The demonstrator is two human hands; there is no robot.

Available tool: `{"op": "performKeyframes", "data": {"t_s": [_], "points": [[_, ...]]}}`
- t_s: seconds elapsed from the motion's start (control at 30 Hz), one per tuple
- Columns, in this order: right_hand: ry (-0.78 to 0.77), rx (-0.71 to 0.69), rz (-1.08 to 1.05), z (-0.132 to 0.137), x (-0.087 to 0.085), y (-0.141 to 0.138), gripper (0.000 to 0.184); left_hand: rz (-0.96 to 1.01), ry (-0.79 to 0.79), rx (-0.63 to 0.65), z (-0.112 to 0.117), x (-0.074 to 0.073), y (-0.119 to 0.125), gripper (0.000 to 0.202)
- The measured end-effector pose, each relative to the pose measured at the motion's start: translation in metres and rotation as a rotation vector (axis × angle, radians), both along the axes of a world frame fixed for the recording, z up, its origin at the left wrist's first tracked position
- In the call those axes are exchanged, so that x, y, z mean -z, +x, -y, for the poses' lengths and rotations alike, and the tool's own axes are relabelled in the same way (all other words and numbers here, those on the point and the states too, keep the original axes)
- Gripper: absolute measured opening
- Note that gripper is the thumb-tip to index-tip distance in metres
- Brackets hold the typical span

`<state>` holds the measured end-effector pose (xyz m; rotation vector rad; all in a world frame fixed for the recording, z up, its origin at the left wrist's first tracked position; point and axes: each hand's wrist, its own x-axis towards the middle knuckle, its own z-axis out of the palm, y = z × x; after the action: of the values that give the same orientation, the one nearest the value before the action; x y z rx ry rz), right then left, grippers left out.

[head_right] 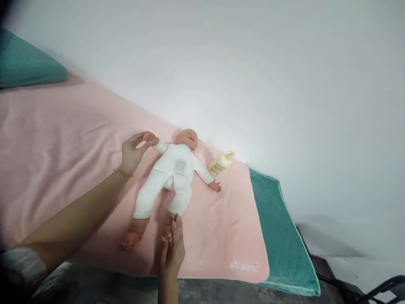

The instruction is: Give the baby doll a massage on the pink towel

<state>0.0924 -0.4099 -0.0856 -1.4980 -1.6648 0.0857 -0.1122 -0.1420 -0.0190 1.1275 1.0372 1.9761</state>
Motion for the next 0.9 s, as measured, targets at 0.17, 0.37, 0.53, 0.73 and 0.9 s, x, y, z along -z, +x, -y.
{"op": "performKeyframes", "data": {"t_s": [0.17, 0.37, 0.53, 0.73, 0.9], "points": [[0.064, -0.057, -0.064, -0.038, -0.039, 0.007, 0.047, -0.413, 0.091, 0.069, 0.015, -0.004, 0.012, 0.024], [0.023, -0.110, -0.133, -0.081, -0.078, 0.006, 0.045, -0.785, 0.327, 0.194, 0.013, 0.003, 0.020, 0.017], [-0.021, -0.093, -0.187, -0.096, -0.086, 0.005, 0.045, -0.849, 0.361, 0.247, 0.011, 0.004, 0.019, 0.021], [-0.007, -0.057, -0.212, -0.085, -0.083, 0.002, 0.046, -0.445, 0.148, 0.300, 0.017, -0.005, 0.017, 0.018], [0.000, -0.036, -0.174, -0.055, -0.074, -0.001, 0.045, 0.163, -0.069, 0.233, 0.016, -0.015, 0.004, 0.036]]}}
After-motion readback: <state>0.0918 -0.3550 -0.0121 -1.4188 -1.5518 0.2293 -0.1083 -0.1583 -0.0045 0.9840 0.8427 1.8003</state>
